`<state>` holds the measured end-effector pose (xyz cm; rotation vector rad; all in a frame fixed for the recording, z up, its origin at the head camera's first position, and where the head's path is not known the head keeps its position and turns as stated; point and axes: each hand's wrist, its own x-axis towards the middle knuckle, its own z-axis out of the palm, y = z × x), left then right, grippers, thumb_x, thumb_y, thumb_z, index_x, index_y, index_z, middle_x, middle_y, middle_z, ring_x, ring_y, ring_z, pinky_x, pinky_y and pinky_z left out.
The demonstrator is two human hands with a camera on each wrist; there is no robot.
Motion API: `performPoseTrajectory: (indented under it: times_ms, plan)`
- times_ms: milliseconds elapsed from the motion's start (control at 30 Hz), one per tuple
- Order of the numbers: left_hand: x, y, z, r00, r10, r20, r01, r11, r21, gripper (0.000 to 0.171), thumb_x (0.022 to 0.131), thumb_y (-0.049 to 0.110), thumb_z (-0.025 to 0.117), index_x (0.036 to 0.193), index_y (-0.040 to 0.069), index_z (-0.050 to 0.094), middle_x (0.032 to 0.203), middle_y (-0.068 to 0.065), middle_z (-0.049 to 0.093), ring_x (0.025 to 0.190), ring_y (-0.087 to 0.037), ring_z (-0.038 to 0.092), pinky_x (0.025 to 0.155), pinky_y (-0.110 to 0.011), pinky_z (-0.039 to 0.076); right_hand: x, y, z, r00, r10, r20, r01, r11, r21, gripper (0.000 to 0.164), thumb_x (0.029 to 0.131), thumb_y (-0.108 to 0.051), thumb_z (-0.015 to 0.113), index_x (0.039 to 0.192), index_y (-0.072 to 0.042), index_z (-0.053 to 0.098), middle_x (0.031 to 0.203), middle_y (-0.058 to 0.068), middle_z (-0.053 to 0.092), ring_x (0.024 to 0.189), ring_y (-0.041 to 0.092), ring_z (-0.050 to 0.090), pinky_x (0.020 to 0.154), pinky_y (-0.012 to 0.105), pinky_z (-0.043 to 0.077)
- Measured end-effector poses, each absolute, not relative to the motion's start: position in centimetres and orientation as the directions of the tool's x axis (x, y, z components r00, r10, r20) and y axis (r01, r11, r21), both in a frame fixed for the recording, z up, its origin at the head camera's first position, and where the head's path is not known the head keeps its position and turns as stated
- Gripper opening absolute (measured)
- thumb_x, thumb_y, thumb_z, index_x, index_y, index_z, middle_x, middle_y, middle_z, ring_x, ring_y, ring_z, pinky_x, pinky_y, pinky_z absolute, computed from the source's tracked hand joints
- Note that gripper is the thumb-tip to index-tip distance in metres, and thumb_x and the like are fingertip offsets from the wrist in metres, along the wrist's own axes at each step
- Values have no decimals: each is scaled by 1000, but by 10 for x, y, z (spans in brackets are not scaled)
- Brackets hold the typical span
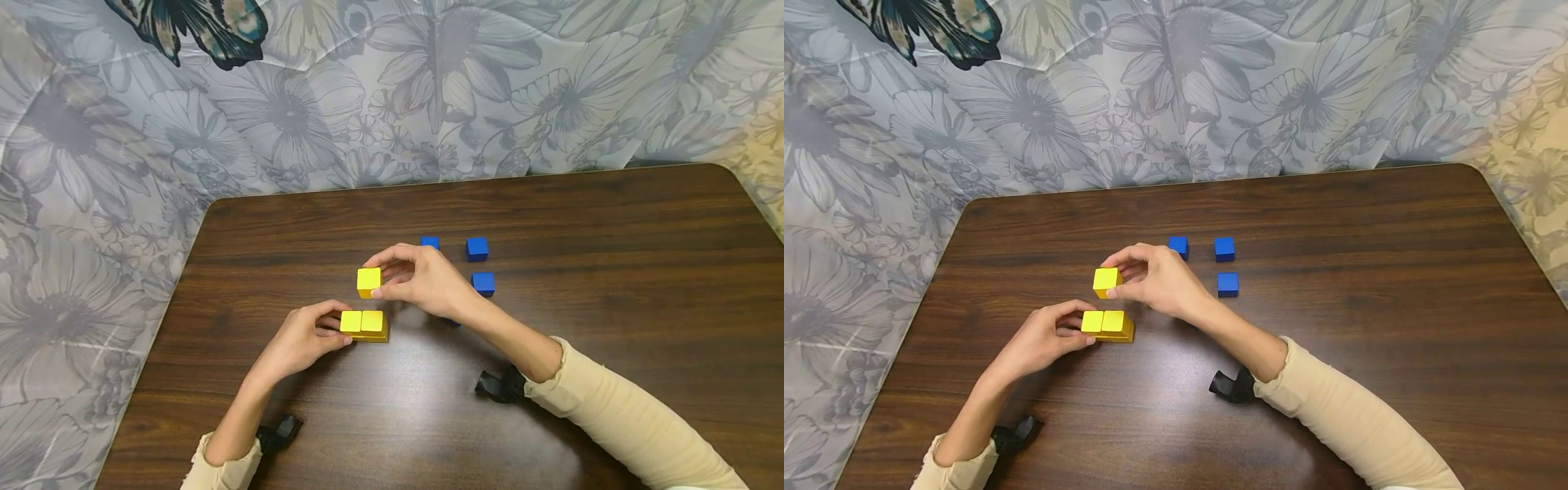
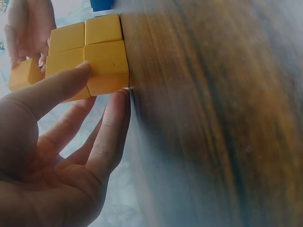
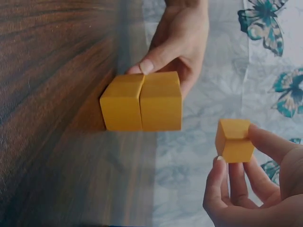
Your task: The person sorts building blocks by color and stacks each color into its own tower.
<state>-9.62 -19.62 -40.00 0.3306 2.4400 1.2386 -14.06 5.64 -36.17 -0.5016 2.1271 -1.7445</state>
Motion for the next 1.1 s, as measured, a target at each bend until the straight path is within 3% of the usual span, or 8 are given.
performPoseTrajectory:
  times_ms: [500,800,1100]
  plan:
    - [-96,-197,-400,-899,378,-221,47,585,810,39,83,2,80,120,6,67,111,-9,68,98,-23,68,81,-25,58,-127,48,-365,-872,-490,1,-92,162,-982,34,77,-3,84,108,-10,72,106,1,69,93,17,67,83,28,57]
    - [-96,-197,-399,-896,376,-234,34,586,809,41,83,3,79,122,3,65,111,-11,68,99,-23,68,81,-25,58,-124,44,-368,-856,-517,26,-115,141,-983,31,79,-2,83,107,-7,71,106,3,69,94,16,66,85,32,57]
    - [-97,-197,-399,-893,390,-225,48,579,814,39,84,3,79,121,5,66,111,-9,68,99,-23,68,81,-25,58,-120,39,-371,-849,-529,16,-123,167,-978,29,78,-4,84,104,-8,71,103,1,70,91,14,66,83,26,57]
